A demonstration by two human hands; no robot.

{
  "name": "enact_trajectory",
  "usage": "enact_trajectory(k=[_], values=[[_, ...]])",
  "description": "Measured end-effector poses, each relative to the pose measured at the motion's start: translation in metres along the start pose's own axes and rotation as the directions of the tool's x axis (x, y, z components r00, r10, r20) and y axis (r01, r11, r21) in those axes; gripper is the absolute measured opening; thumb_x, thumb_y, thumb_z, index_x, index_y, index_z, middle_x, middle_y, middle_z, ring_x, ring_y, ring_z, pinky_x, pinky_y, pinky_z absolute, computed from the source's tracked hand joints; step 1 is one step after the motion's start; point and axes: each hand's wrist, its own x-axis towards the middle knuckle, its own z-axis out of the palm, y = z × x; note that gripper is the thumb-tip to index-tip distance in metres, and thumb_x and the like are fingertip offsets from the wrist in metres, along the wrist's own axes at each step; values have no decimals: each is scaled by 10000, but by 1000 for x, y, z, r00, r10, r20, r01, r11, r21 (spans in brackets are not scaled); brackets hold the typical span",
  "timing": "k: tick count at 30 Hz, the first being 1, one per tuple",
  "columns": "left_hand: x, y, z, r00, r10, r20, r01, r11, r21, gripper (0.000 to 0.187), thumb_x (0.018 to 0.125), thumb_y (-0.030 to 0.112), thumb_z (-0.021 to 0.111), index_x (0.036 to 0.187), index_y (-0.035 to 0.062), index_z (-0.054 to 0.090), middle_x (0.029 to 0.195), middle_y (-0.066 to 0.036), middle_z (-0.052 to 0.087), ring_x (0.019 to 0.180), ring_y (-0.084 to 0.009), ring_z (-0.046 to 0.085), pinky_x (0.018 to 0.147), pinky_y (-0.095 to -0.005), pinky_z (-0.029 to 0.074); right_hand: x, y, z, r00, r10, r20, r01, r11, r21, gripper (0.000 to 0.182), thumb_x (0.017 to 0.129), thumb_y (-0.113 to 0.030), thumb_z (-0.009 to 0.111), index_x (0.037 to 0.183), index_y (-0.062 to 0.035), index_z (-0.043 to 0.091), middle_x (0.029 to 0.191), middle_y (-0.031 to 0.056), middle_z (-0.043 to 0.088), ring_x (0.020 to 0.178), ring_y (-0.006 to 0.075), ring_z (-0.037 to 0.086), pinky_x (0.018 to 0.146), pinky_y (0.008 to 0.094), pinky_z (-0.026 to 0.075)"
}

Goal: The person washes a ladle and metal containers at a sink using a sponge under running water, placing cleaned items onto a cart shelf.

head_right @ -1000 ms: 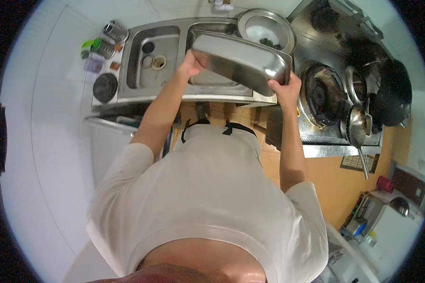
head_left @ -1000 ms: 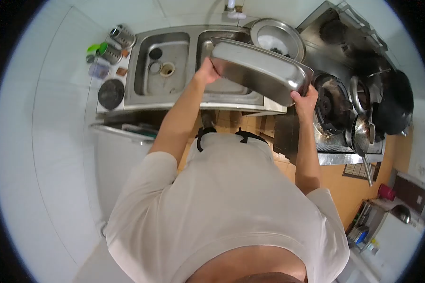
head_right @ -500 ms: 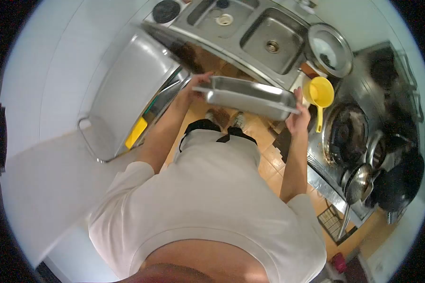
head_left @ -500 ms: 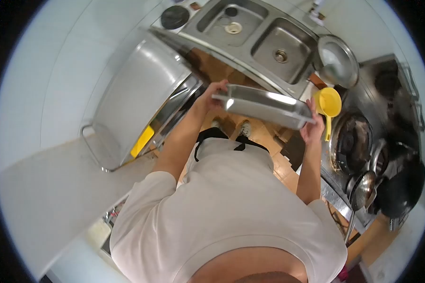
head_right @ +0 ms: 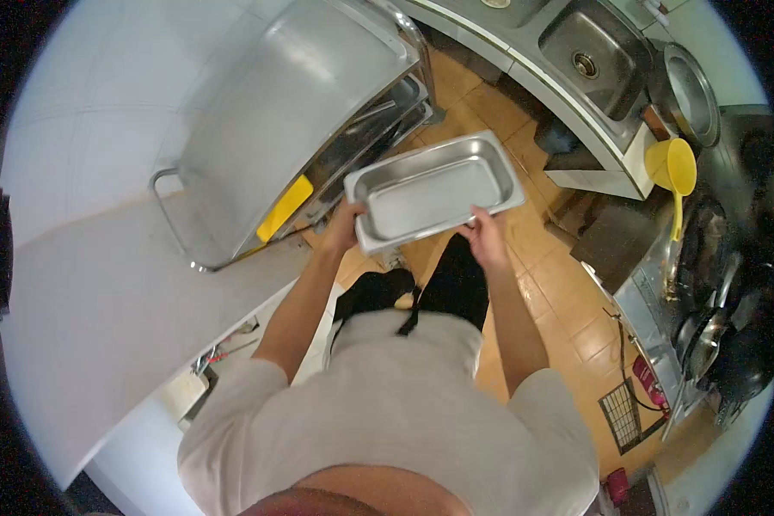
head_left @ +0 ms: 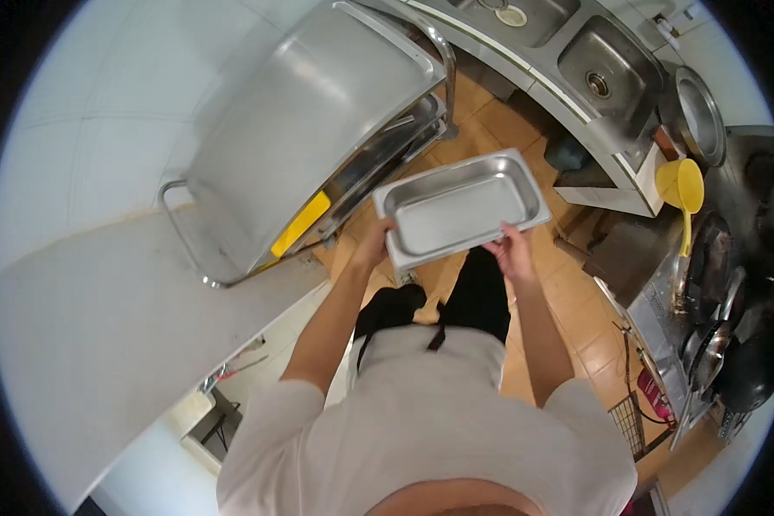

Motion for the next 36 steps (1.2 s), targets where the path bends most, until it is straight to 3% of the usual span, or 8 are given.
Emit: enact_trajectory(k=[4,6,8,11,20,27,30,36], values=[[79,-39,-106,987,153,57,-141,975,-174,415,917,204,542,1305,65,496,1160,-102,570,1095,-242,544,952,-406,461,76,95,-22,994,107,-24,-103,987,126,582,830,-24,557,1352,-47,301,1201,164,514,1002,292,617,753,433,600],[77,-1,-100,920,373,-120,-324,897,302,384,974,262,497,1269,22,552,1183,-98,607,1080,-231,567,896,-350,464,91,94,-1,995,45,-91,-39,997,65,526,835,-10,529,1320,-18,327,1132,165,543,916,278,641,723,390,607],[118,10,-133,614,785,81,-506,313,804,384,949,240,535,1284,51,549,1144,-174,633,987,-277,612,843,-346,479,134,114,-22,999,39,-19,-38,998,45,614,817,-11,543,1364,-10,266,1193,189,511,956,296,636,709,444,614],[144,43,-129,601,769,215,-206,-111,972,398,925,223,556,1283,48,546,1091,-255,629,918,-354,640,805,-389,504,182,124,-19,1000,-7,24,6,999,53,594,824,-11,557,1347,-2,276,1127,177,548,859,266,660,609,356,628],[230,69,-131,473,771,425,-230,-358,905,431,924,206,555,1325,60,491,1298,-231,540,1167,-387,551,961,-423,460,270,137,6,977,-109,186,130,986,-107,467,851,-124,586,1257,-1,389,1019,122,591,803,193,657,619,332,611],[276,90,-147,315,766,559,120,-617,778,514,899,212,567,1377,94,421,1332,-206,525,1177,-388,541,997,-452,446,318,156,-6,902,-82,424,116,992,-55,449,913,-315,573,1134,71,510,923,144,631,743,187,670,630,329,633],[293,93,-169,274,777,567,162,-618,769,525,897,256,561,1366,54,438,1247,-236,566,1157,-408,536,981,-455,437,336,162,2,849,-48,526,62,998,-9,659,873,-331,641,1331,-83,238,1162,180,523,876,289,674,683,421,617],[279,108,-173,487,785,383,39,-457,888,371,904,229,569,1210,24,526,1147,-251,599,1056,-411,584,894,-467,472,336,164,28,801,-147,580,147,988,48,688,866,-350,653,1339,-51,252,1160,190,527,880,303,674,683,397,616]])
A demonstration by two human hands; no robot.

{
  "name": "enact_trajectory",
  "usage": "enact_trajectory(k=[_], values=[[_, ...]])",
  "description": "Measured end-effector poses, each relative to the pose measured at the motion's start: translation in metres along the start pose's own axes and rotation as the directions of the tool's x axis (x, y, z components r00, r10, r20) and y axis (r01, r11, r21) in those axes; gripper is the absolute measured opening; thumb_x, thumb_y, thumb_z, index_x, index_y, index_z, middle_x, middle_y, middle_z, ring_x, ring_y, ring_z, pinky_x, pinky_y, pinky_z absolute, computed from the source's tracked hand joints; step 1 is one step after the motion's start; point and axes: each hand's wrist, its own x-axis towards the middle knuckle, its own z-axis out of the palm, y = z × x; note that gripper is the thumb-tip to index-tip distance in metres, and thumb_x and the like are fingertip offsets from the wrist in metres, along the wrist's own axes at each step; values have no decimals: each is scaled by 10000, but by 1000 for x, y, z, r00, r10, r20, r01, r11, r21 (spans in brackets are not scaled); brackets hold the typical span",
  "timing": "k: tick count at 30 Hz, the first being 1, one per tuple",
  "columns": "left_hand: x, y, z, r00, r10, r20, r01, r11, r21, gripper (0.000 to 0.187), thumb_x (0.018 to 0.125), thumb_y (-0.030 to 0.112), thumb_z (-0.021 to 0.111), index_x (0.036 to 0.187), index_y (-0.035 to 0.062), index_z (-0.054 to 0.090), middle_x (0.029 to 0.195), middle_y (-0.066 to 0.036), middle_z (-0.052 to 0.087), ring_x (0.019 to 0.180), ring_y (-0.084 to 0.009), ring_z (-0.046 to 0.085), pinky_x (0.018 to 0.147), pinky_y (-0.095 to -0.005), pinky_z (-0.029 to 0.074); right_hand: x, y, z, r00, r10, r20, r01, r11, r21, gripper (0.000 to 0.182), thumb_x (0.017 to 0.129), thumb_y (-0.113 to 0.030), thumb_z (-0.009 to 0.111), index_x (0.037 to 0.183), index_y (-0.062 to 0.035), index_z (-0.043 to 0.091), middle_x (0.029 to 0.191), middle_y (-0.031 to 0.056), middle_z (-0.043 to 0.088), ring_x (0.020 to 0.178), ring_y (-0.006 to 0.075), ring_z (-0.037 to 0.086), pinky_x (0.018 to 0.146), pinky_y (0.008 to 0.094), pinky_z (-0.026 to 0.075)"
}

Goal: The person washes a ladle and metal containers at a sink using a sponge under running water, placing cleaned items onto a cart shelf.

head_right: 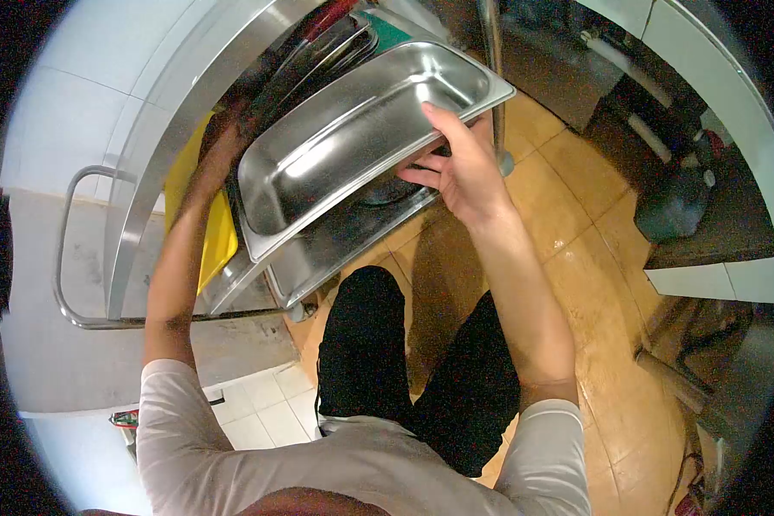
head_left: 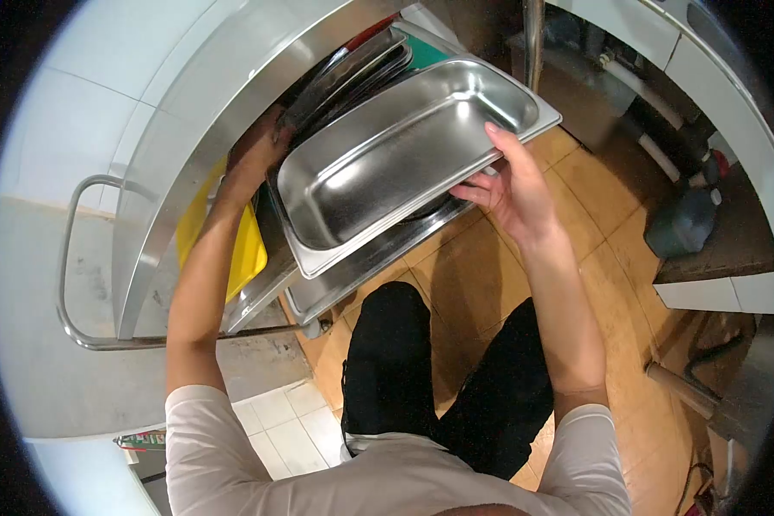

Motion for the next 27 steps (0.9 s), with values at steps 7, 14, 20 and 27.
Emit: enact_trajectory(k=[7,14,20,27], values=[[-8,-6,9,985,136,-110,-133,991,36,341,891,232,603,1160,27,558,1068,-244,627,1006,-412,604,852,-472,485,-8,-14,16,995,-95,-8,94,991,-95,686,840,-293,680,1298,-10,255,1000,212,579,745,286,676,610,359,618],[0,-12,8,973,161,-168,-138,980,141,420,814,276,699,1123,15,586,974,-248,650,944,-420,624,810,-478,496,12,-31,15,996,-87,35,91,986,-143,698,771,-274,733,1272,-5,328,1029,201,586,687,269,681,558,355,610],[5,-19,20,961,156,-229,-138,986,92,334,825,271,692,1012,11,596,921,-256,642,888,-443,618,756,-501,485,6,-31,13,997,-82,3,81,980,-183,797,765,-284,736,1335,-26,242,1131,213,537,789,290,680,557,361,606],[4,-19,22,981,47,-188,-40,998,43,284,892,288,625,957,16,581,920,-266,627,890,-447,607,731,-508,472,7,-21,7,997,-75,-11,70,972,-224,894,733,-324,761,1366,-22,206,1188,209,517,865,311,670,630,395,600]])
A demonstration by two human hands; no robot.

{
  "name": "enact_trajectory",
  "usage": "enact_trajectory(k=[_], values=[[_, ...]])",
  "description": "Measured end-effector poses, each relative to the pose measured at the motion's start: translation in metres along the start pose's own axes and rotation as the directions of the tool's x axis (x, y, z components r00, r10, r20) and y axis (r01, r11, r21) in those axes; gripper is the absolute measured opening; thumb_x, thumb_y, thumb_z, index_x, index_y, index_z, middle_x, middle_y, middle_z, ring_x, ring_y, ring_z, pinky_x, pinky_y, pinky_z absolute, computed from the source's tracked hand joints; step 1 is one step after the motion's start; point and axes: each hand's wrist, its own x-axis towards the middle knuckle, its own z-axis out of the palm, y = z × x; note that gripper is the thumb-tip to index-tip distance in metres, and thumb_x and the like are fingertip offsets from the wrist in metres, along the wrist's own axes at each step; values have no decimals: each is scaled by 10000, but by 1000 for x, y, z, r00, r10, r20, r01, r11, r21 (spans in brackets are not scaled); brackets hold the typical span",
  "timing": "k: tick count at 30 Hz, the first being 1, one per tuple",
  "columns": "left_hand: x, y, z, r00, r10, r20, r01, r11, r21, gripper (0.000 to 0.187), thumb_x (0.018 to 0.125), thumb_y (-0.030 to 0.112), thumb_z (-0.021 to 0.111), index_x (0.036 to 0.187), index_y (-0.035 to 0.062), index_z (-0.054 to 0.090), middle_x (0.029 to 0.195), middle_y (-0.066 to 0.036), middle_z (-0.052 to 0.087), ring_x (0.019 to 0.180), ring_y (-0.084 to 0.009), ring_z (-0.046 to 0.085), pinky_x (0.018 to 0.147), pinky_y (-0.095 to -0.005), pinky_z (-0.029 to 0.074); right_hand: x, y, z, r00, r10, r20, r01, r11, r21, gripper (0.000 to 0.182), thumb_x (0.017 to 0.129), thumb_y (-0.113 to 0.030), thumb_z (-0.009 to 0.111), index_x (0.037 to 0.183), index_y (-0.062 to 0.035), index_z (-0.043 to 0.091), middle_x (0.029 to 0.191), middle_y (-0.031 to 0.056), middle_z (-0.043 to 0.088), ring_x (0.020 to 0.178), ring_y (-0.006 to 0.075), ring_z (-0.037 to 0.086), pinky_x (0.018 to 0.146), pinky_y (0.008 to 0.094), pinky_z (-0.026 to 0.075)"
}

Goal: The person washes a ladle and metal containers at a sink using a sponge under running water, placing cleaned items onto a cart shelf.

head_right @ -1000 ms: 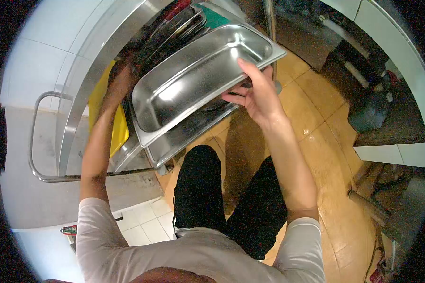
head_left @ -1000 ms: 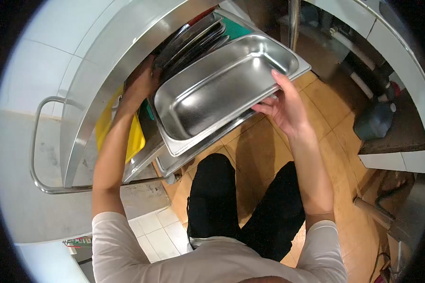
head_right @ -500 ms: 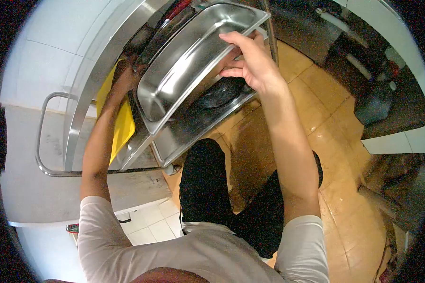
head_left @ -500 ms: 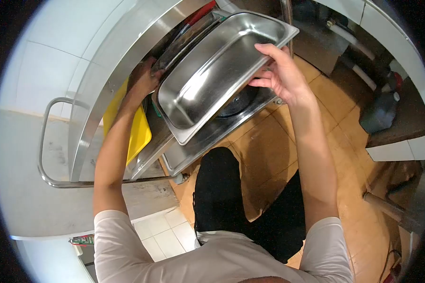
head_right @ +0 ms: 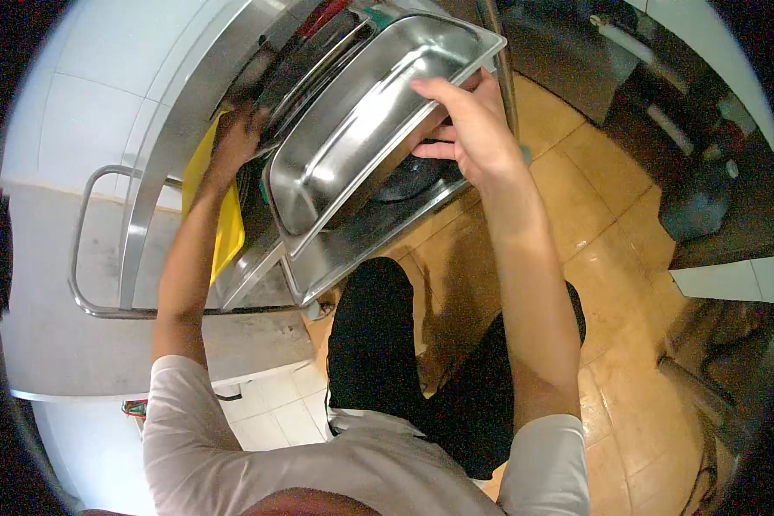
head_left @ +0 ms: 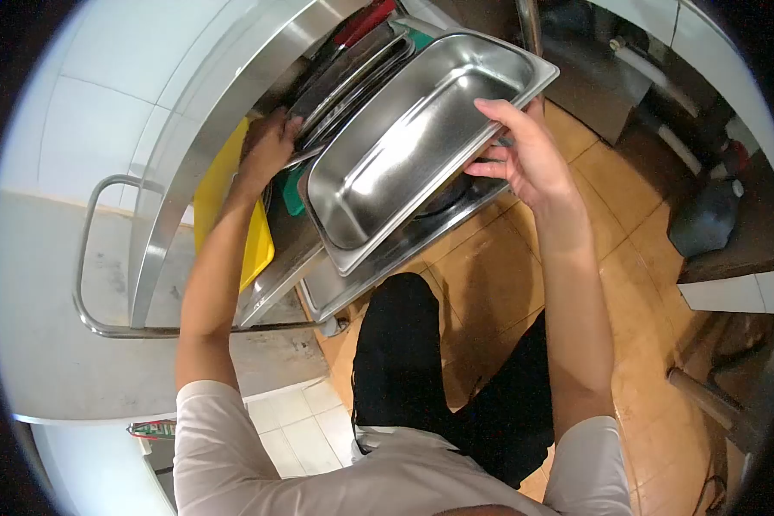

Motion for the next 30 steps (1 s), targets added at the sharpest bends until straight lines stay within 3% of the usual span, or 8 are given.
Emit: enact_trajectory(k=[3,9,15,18,21,24,30], values=[[-1,2,2,991,93,-94,-85,993,82,288,903,300,611,947,17,590,869,-261,628,849,-443,613,711,-500,474,2,1,4,1000,-6,-25,6,1000,-26,932,712,-345,776,1368,-13,202,1173,199,532,859,300,663,632,386,591],[5,6,0,990,134,-37,-128,983,131,291,903,312,606,911,21,619,787,-242,634,757,-430,621,663,-474,480,13,8,-4,1000,4,-4,-4,1000,-12,959,690,-368,789,1364,-11,209,1121,170,553,815,274,655,605,361,566],[7,6,0,989,120,-84,-112,990,90,306,905,332,602,916,29,640,821,-238,645,776,-418,628,678,-472,481,23,8,-10,996,84,20,-83,996,-32,962,691,-383,786,1371,-18,210,1139,174,553,855,277,644,626,365,563],[7,19,-15,963,-197,182,184,979,87,447,954,403,515,1141,16,635,1134,-251,622,1047,-423,582,915,-466,444,28,10,-9,997,75,15,-74,997,-32,952,695,-372,787,1367,-17,213,1135,172,553,860,268,639,626,374,557],[4,12,-18,954,-225,199,214,974,75,497,965,442,487,1195,20,613,1192,-247,602,1094,-412,570,948,-448,437,30,11,-6,999,51,-4,-51,998,-47,947,699,-374,785,1364,-17,213,1122,168,558,845,260,640,626,379,555],[-1,2,-7,999,-40,-38,40,999,9,361,950,367,526,1000,31,648,909,-241,656,860,-414,635,740,-461,494,30,5,-3,999,41,-8,-41,998,-54,942,701,-382,784,1360,-16,218,1121,166,560,838,257,640,633,383,555],[-5,-1,12,986,47,-158,-51,998,-23,393,907,374,594,1070,18,629,963,-244,657,902,-423,631,774,-472,492,32,4,-10,998,58,-8,-58,998,-7,911,705,-391,778,1338,-20,238,1101,155,572,822,243,644,639,383,558]])
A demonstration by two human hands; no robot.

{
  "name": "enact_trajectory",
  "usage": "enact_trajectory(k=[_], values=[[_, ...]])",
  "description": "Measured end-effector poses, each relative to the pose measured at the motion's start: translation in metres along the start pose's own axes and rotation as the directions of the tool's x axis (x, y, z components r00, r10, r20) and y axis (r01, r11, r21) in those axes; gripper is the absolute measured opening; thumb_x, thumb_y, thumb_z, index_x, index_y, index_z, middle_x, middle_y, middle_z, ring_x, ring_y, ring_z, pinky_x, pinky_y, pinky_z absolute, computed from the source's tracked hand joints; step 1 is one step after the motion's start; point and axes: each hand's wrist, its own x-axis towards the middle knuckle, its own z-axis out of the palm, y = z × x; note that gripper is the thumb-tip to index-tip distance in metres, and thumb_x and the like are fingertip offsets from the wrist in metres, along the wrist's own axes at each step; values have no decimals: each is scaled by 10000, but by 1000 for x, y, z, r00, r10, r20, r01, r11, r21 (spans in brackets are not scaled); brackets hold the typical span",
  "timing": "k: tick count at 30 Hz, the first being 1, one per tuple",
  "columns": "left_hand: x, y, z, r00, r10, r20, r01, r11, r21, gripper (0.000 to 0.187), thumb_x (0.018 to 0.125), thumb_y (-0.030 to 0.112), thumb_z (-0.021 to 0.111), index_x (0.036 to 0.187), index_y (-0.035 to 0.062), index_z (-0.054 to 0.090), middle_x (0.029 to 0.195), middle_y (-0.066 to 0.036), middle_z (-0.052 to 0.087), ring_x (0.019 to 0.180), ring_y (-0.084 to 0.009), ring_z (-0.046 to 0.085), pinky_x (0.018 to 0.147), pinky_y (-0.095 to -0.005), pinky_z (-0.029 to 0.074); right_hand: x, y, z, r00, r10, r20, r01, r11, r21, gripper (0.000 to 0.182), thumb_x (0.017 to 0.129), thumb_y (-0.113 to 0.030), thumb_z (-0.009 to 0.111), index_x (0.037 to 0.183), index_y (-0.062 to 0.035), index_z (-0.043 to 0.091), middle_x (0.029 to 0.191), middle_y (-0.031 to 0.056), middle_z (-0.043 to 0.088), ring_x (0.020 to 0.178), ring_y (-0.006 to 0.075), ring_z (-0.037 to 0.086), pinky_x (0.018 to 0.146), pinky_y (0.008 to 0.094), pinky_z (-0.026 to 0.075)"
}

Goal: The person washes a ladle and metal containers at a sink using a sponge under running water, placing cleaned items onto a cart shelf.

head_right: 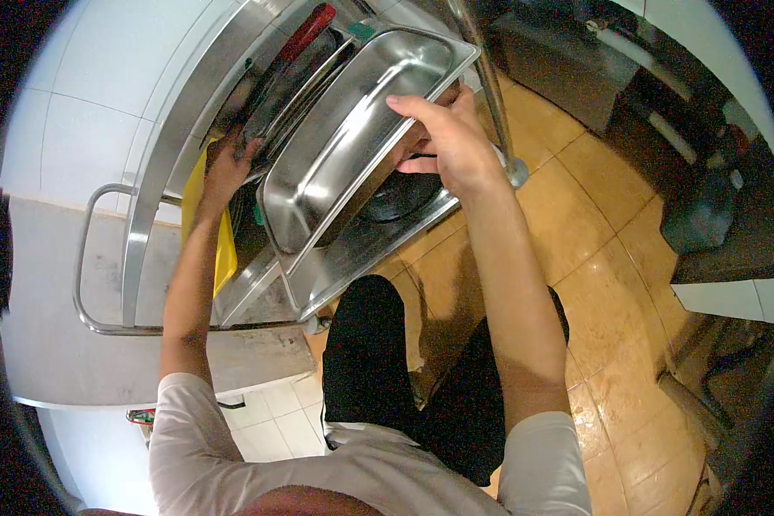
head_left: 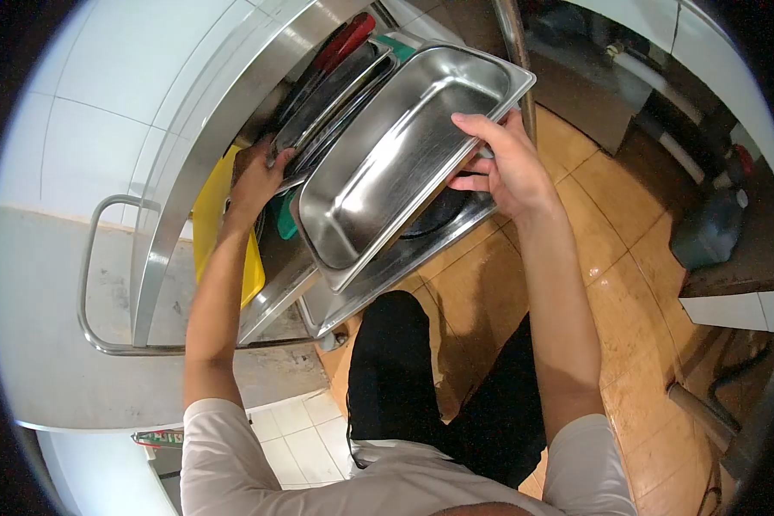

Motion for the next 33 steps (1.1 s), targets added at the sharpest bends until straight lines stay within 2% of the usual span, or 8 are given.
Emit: enact_trajectory(k=[6,12,18,21,22,25,27,33], values=[[3,24,-11,969,-226,98,205,960,190,370,885,352,623,1108,57,620,906,-224,667,869,-414,640,768,-476,499,5,0,3,1000,2,10,-2,1000,2,877,714,-379,768,1332,-38,249,1044,142,594,772,225,650,625,377,554],[1,17,-17,989,-141,50,126,963,237,344,883,332,625,1094,61,621,852,-210,666,828,-422,636,723,-471,506,2,-3,11,998,41,36,-41,999,-1,809,753,-348,746,1321,-51,252,1044,150,583,746,232,658,582,352,567],[-6,-4,-23,986,-156,61,141,969,205,527,909,466,559,1196,25,607,987,-226,668,895,-371,637,777,-461,486,3,3,19,1000,17,20,-18,999,44,828,757,-336,745,1321,-36,218,1092,175,560,732,257,659,571,374,582],[-1,-4,-38,909,-344,237,315,937,153,526,932,456,509,1247,40,573,1138,-218,637,1006,-344,632,842,-438,480,15,2,26,1000,16,21,-17,999,47,804,781,-314,724,1315,-12,204,1095,185,542,752,278,669,543,382,601],[-4,-6,-35,933,-326,151,303,940,158,410,932,412,530,1162,88,634,1148,-190,642,1109,-367,578,949,-446,423,20,0,28,999,-6,54,3,999,44,800,782,-307,721,1308,2,203,1079,194,542,740,286,670,546,386,603],[3,-58,-33,865,-412,287,381,911,160,593,939,523,434,1284,54,546,1328,-186,542,1192,-310,539,1014,-372,398,41,-13,60,999,-34,41,34,999,-2,723,801,-293,713,1245,28,242,1005,217,539,693,299,676,563,372,623],[-2,-36,-59,897,-387,214,405,913,-47,538,933,497,489,1249,70,575,1282,-154,573,1183,-302,532,1012,-381,386,56,-16,77,996,-83,26,83,997,-9,786,779,-268,724,1262,64,201,985,231,558,682,323,670,583,434,618],[-15,-90,-43,978,-198,60,196,980,33,464,918,474,533,1235,140,585,1234,-114,603,1175,-272,537,990,-393,414,92,-18,108,993,-121,6,121,992,-25,679,848,-153,668,1316,-23,193,1053,270,537,795,363,671,579,480,632]])
